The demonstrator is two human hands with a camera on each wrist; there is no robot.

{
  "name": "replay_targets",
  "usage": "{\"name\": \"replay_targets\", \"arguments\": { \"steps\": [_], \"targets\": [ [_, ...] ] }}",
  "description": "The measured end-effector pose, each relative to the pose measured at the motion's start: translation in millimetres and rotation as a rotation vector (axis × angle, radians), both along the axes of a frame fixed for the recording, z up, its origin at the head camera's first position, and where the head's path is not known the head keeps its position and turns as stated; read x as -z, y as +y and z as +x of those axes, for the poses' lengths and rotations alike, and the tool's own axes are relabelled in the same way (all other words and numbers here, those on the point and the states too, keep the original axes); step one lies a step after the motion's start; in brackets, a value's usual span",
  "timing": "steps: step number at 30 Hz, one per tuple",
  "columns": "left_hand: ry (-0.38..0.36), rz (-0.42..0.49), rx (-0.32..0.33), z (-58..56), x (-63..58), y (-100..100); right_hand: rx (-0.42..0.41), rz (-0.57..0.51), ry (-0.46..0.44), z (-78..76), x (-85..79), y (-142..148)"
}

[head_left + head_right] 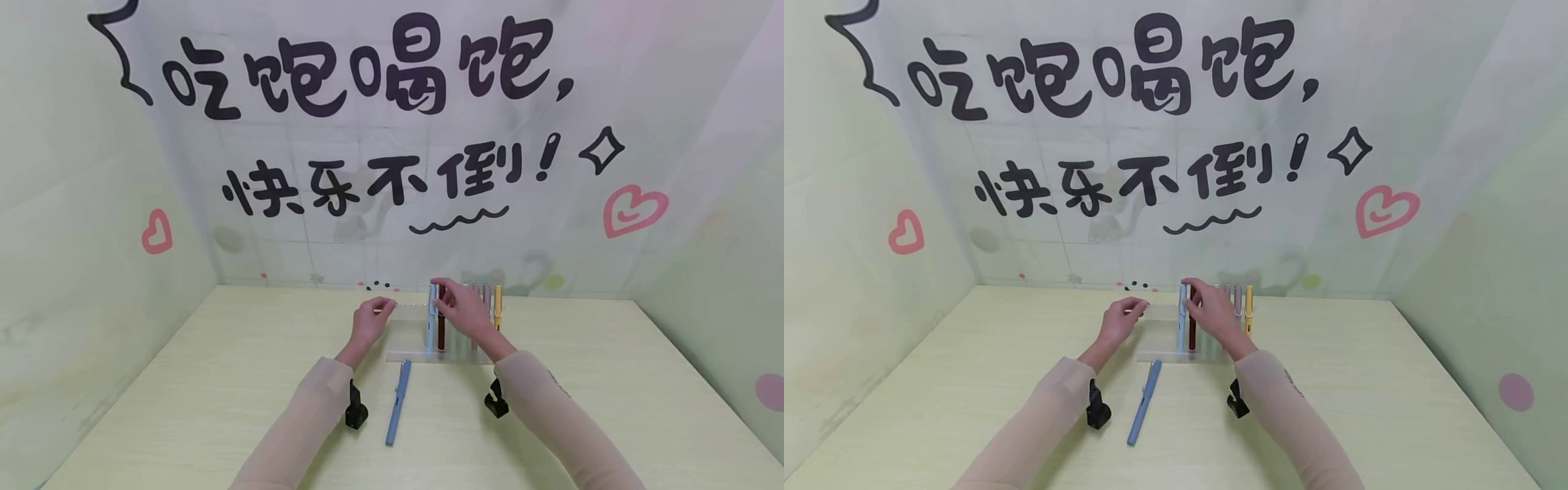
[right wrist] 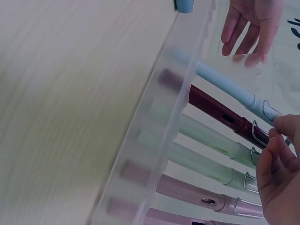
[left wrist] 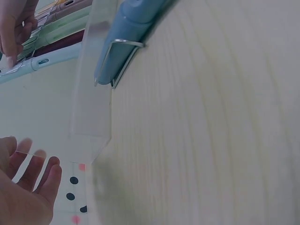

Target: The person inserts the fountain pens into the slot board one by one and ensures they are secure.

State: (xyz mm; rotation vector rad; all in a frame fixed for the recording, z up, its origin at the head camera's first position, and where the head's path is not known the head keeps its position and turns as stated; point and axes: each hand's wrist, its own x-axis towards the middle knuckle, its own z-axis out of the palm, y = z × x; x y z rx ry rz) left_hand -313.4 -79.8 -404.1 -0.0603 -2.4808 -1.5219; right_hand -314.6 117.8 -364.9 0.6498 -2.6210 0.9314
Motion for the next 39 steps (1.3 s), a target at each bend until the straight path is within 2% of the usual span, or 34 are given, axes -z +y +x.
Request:
{"name": "replay_targets", "arguments": {
  "steps": [7,24,39],
  "targets": [
    [0.005,-0.005,-0.001,-1.2,0.5,0.0,0.013,0.071,-0.052,0.2,-1.3,-2.5],
    [0.007,0.007,0.007,0.2,0.5,-0.5,0.027,0.104,-0.079,-1.2,0.6,-2.4],
    [0.012,0.000,0.005,-0.6,1.0,-0.7,0.020,0.082,-0.048,0.2,-0.1,-1.3]
  ]
}}
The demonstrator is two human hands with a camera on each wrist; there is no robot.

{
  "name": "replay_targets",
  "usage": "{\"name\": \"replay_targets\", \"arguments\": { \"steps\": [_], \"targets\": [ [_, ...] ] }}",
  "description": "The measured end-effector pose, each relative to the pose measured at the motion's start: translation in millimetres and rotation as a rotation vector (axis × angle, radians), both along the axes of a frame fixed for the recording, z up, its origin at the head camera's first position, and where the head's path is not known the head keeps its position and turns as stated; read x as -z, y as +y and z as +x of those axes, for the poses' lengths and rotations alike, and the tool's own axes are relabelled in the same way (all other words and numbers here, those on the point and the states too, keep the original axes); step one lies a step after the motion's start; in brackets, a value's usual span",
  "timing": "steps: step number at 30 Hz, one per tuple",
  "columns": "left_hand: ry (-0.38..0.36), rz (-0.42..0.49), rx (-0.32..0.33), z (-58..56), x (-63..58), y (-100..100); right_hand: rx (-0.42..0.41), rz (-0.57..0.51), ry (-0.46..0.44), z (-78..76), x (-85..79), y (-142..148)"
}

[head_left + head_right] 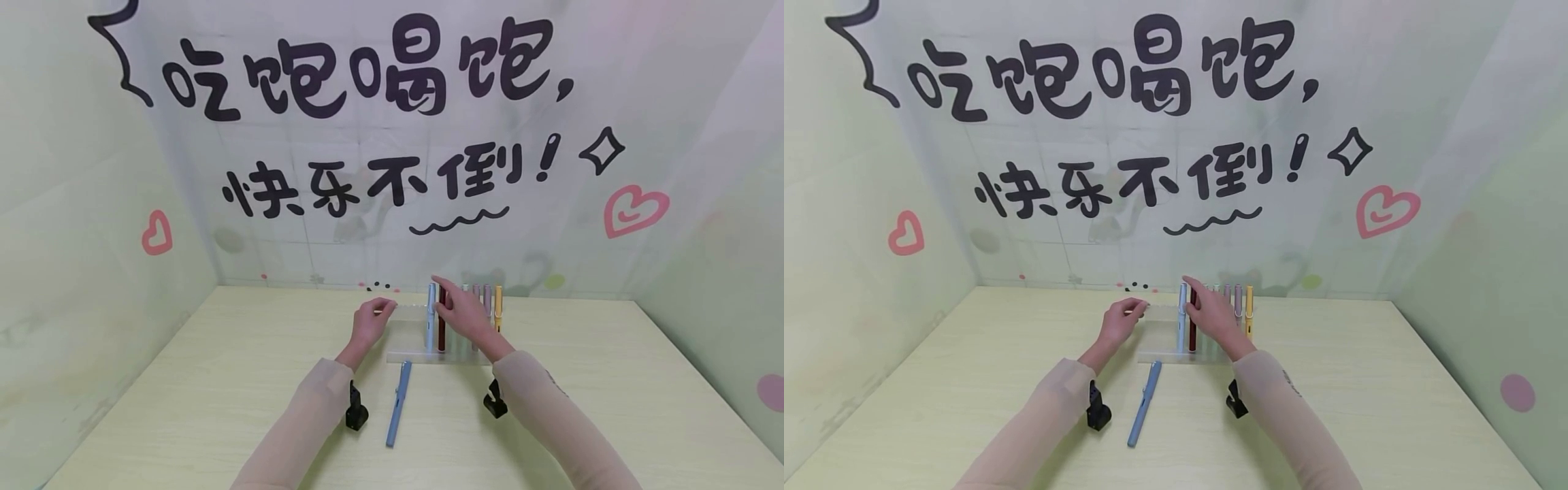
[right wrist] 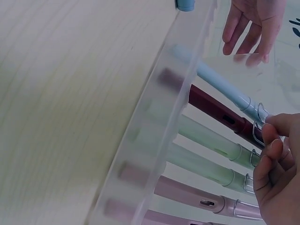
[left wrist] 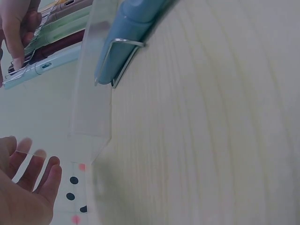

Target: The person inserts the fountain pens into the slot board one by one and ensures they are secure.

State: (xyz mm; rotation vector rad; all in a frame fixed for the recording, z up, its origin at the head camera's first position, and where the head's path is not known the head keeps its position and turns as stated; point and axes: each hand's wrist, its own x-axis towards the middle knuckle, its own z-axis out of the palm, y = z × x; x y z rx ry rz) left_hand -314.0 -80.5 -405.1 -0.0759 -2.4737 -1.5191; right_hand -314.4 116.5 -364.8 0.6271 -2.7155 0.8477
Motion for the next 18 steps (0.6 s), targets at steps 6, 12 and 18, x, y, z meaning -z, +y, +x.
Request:
{"name": "replay_targets", "arguments": {
  "steps": [6,12,18],
  "targets": [
    [-0.005,0.003,0.001,0.5,-0.9,1,-0.009,-0.053,0.077,6.7,2.4,1],
    [-0.007,0.000,-0.005,0.4,-1.0,1,-0.033,-0.089,0.115,16.5,14.4,1],
    [0.000,0.000,-0.003,0.2,-0.1,0,-0.084,-0.119,0.083,25.0,26.1,0]
  ]
}}
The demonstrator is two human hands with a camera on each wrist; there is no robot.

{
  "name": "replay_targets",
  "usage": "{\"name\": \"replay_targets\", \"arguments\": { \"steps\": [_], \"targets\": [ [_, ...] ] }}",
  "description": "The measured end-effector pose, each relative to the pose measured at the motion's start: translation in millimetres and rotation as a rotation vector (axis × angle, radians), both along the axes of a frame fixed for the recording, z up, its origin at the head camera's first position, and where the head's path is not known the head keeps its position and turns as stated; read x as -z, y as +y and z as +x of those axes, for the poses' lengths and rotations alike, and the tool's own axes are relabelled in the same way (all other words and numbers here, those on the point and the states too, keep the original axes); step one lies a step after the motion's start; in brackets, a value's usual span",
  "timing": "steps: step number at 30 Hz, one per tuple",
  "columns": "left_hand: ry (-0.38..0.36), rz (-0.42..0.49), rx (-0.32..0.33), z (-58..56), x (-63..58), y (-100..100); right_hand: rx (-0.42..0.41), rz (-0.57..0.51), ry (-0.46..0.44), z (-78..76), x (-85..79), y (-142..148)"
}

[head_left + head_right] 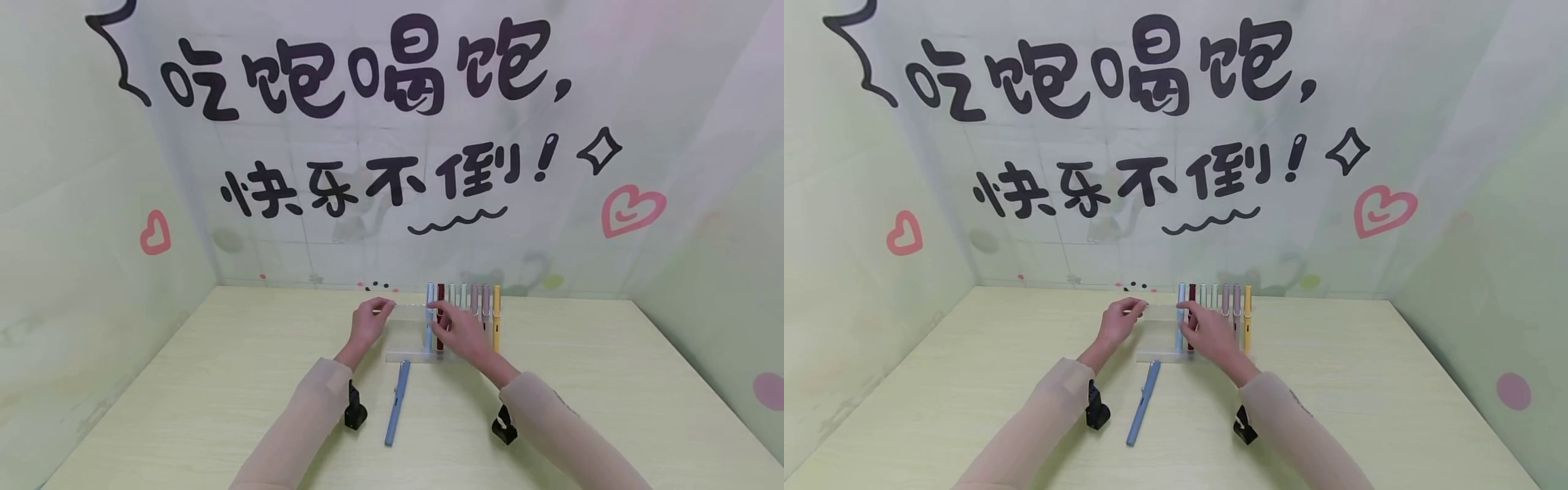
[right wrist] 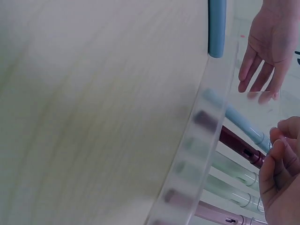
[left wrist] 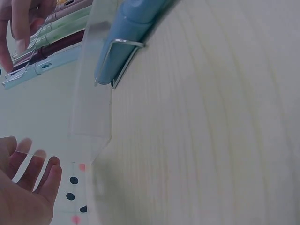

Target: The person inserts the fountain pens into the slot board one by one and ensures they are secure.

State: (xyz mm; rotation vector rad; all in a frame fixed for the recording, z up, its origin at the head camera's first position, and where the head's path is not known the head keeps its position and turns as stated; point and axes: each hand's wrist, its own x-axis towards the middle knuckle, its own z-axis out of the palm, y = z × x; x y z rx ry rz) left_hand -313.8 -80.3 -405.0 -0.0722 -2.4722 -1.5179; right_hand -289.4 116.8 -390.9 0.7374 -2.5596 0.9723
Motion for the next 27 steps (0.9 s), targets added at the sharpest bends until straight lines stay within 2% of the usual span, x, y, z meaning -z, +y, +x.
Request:
{"name": "replay_targets", "arguments": {
  "steps": [8,17,22,27],
  "targets": [
    [0.003,0.002,0.002,-0.6,0.1,0,-0.022,0.008,-0.009,8.9,7.0,-2],
    [0.004,-0.002,0.002,-0.2,0.4,0,-0.090,0.025,-0.091,18.8,15.7,-6],
    [0.002,0.001,-0.002,0.1,-0.1,0,-0.157,0.012,-0.149,21.8,18.4,-8],
    [0.003,0.008,-0.004,-0.1,0.3,0,-0.196,0.057,-0.194,23.0,19.1,-12]
  ]
}}
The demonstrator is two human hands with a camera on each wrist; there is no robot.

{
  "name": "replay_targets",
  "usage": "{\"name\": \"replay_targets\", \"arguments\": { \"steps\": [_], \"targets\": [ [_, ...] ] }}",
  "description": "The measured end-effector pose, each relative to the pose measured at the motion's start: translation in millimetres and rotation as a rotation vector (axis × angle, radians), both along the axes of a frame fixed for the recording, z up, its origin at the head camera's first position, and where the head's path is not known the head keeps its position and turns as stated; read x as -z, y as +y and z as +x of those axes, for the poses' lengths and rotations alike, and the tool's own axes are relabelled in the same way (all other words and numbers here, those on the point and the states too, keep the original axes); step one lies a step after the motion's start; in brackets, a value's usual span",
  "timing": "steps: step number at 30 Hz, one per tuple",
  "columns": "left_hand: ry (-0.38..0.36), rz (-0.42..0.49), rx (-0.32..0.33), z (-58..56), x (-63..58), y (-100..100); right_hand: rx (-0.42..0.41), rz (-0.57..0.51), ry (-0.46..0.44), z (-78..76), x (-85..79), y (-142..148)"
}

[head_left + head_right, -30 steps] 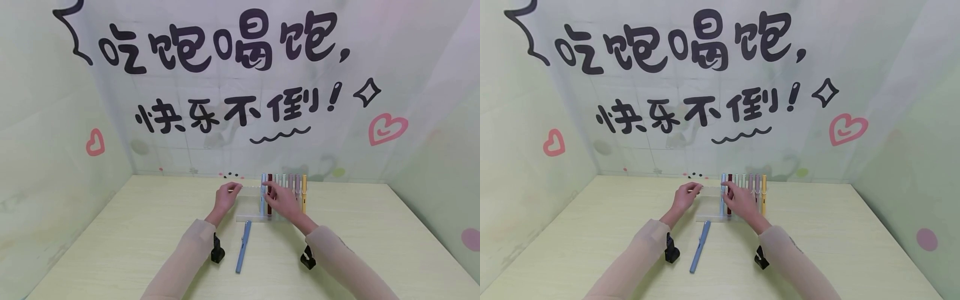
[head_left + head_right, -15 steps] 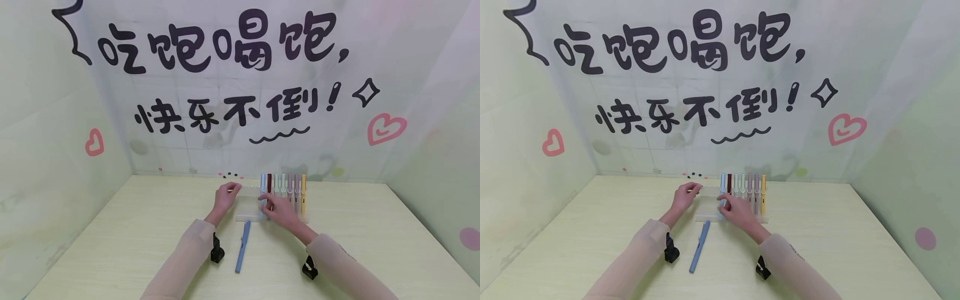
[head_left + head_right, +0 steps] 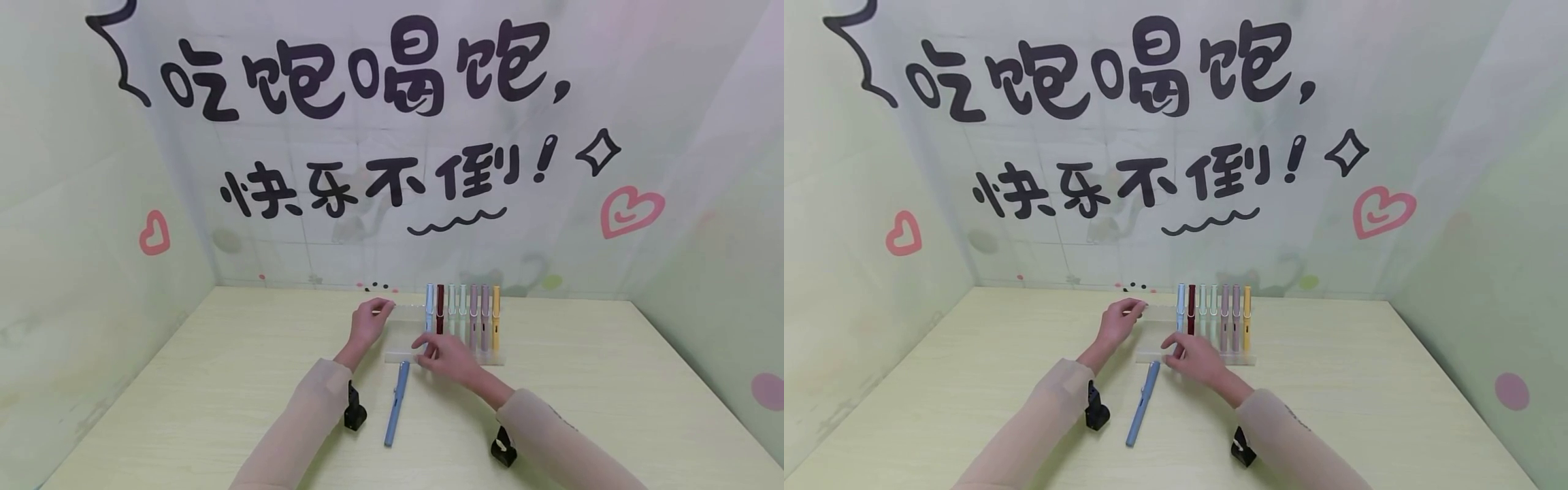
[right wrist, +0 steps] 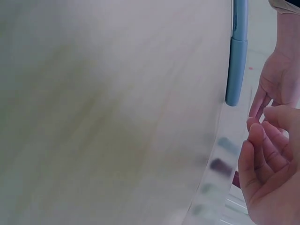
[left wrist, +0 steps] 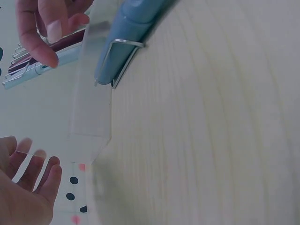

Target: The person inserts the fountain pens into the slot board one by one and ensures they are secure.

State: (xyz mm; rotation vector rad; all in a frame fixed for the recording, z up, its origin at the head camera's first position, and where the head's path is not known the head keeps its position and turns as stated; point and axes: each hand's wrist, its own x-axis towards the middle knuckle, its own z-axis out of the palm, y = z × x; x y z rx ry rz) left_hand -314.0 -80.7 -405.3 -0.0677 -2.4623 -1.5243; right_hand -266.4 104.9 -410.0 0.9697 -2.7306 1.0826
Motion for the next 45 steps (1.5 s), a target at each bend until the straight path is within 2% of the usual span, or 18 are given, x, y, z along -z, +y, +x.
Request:
{"name": "replay_targets", "arguments": {
  "steps": [9,16,25,37,45],
  "targets": [
    [-0.004,0.000,0.002,0.9,-0.3,1,-0.056,0.044,-0.158,3.5,3.1,-5],
    [-0.002,-0.002,0.007,1.6,0.0,0,-0.128,0.087,-0.154,4.5,4.5,-8],
    [0.003,-0.010,0.005,1.4,1.1,0,-0.160,0.151,-0.199,4.9,3.9,-12],
    [0.009,0.001,0.010,1.7,-0.3,-1,-0.143,0.142,-0.207,7.2,2.1,-15],
    [0.001,-0.006,0.012,-0.3,-0.6,-1,-0.079,0.192,-0.176,11.6,0.3,-20]
  ]
}}
